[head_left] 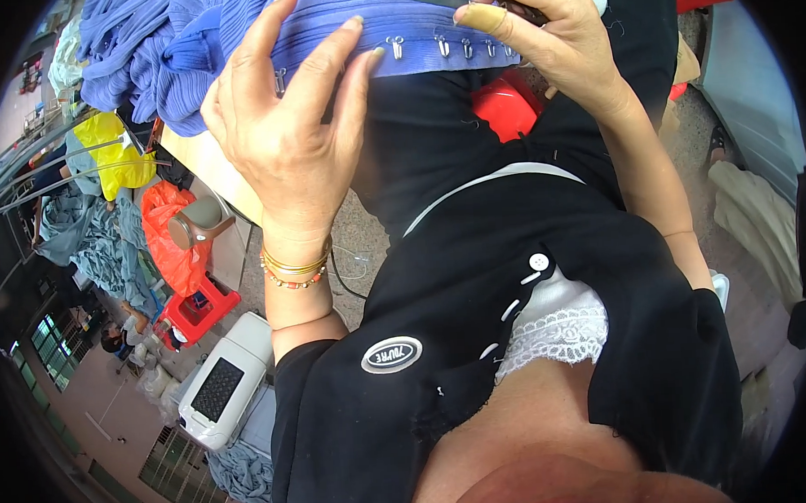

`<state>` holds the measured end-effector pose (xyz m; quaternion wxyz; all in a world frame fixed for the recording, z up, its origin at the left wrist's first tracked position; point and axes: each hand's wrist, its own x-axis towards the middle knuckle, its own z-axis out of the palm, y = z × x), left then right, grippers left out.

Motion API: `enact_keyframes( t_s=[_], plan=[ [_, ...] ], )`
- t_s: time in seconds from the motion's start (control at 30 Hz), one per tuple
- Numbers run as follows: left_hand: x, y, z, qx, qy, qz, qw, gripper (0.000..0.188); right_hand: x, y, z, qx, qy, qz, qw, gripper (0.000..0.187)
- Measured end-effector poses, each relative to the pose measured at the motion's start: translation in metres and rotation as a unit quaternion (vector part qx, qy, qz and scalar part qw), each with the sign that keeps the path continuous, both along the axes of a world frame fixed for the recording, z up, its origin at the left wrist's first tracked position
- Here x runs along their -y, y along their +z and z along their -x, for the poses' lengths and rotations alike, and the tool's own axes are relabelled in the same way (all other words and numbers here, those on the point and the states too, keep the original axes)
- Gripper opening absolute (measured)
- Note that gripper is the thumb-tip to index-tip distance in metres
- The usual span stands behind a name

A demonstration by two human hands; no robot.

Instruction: Trimming loose threads and inspecting fasteners on blue garments in a textile workshop.

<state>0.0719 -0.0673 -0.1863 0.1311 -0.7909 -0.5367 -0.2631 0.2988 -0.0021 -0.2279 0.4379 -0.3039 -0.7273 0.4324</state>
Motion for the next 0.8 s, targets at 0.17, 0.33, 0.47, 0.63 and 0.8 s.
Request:
enact_keyframes(
  t_s=[0.17,0.33,0.47,0.63,0.8],
  plan=[
    [0.003,0.007,-0.004,-0.133,-0.003,-0.027,0.991,0.02,0.004,0.0,-0.005,-0.027,0.009,0.033,0.999,0.034],
    [-0.005,-0.003,-0.005,-0.027,-0.022,-0.007,0.999,0.008,0.001,-0.008,-0.005,-0.028,0.036,-0.043,0.998,0.033],
    [-0.004,-0.011,-0.011,0.042,-0.03,-0.016,0.999,0.013,0.002,-0.01,-0.002,-0.014,0.05,-0.045,0.998,0.035],
    [0.0,-0.015,-0.017,0.063,-0.029,-0.013,0.997,0.013,0.003,-0.011,0.002,-0.034,0.055,-0.031,0.997,0.034],
    [-0.001,-0.023,-0.017,0.099,-0.037,-0.04,0.994,0.012,0.002,-0.008,0.006,-0.002,0.039,-0.069,0.997,0.03]
  ],
)
